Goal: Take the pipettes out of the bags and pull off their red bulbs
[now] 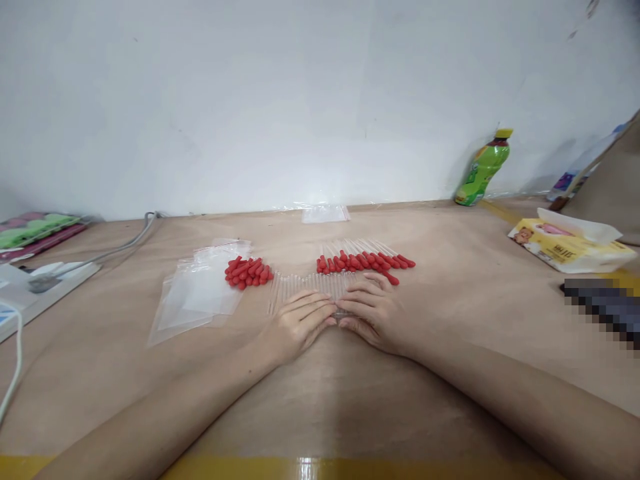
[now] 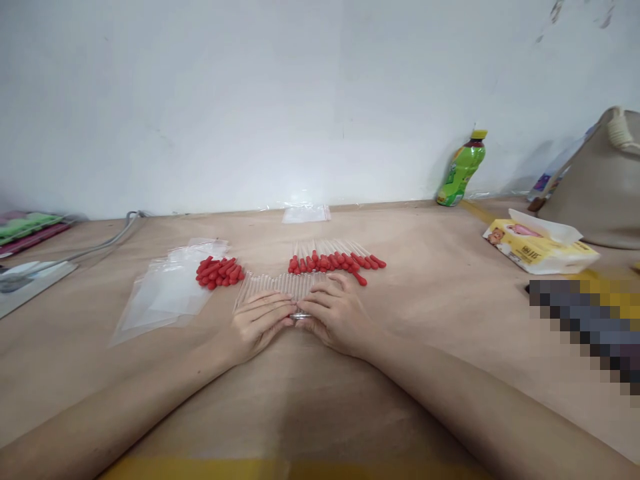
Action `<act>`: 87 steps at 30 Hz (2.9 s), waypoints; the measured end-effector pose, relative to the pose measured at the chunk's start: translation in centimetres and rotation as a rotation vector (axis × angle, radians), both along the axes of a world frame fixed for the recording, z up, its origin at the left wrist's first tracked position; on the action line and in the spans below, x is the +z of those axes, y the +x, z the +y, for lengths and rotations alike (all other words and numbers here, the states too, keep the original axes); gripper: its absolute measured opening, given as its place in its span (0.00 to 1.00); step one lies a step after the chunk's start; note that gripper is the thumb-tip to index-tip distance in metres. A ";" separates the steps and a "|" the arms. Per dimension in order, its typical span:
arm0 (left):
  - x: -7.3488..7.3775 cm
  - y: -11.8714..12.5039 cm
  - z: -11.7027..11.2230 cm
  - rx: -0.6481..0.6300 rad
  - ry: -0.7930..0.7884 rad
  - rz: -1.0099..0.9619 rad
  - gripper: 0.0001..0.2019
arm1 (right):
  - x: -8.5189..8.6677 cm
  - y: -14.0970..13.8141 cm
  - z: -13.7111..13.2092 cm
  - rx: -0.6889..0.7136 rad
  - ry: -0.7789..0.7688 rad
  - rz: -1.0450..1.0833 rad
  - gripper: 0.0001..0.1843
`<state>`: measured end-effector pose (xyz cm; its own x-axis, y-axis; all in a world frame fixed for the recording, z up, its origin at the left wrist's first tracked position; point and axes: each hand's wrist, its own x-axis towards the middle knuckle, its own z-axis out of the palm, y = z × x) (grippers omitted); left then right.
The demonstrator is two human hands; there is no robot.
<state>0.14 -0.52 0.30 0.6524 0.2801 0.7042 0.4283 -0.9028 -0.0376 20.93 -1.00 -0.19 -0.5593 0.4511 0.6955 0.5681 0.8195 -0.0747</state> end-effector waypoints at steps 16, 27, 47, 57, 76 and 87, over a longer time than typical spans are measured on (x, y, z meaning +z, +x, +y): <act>0.7 -0.4 -0.8 0.052 0.101 0.061 0.05 | -1.2 -0.6 -0.1 0.211 0.029 0.081 0.06; 1.2 -0.6 -1.0 0.052 0.066 0.111 0.05 | -0.5 -0.4 -0.6 0.180 0.131 0.033 0.06; 0.8 -0.1 0.2 0.031 0.199 0.044 0.07 | -0.5 -0.4 0.3 0.043 0.121 0.026 0.12; 0.9 0.5 0.2 0.031 0.084 0.106 0.04 | -0.6 -1.0 0.1 0.135 0.096 0.049 0.07; 0.6 -0.6 0.1 -0.005 0.018 0.120 0.05 | -0.1 0.0 0.2 0.180 0.254 -0.012 0.07; 0.9 -0.3 0.3 0.027 0.181 0.120 0.05 | -1.1 -0.9 0.5 0.157 0.094 0.091 0.05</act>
<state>-0.15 -0.19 1.21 0.7286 0.1747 0.6623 0.4347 -0.8652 -0.2500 20.04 -0.52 -1.31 -0.5504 0.2939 0.7814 0.4270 0.9034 -0.0390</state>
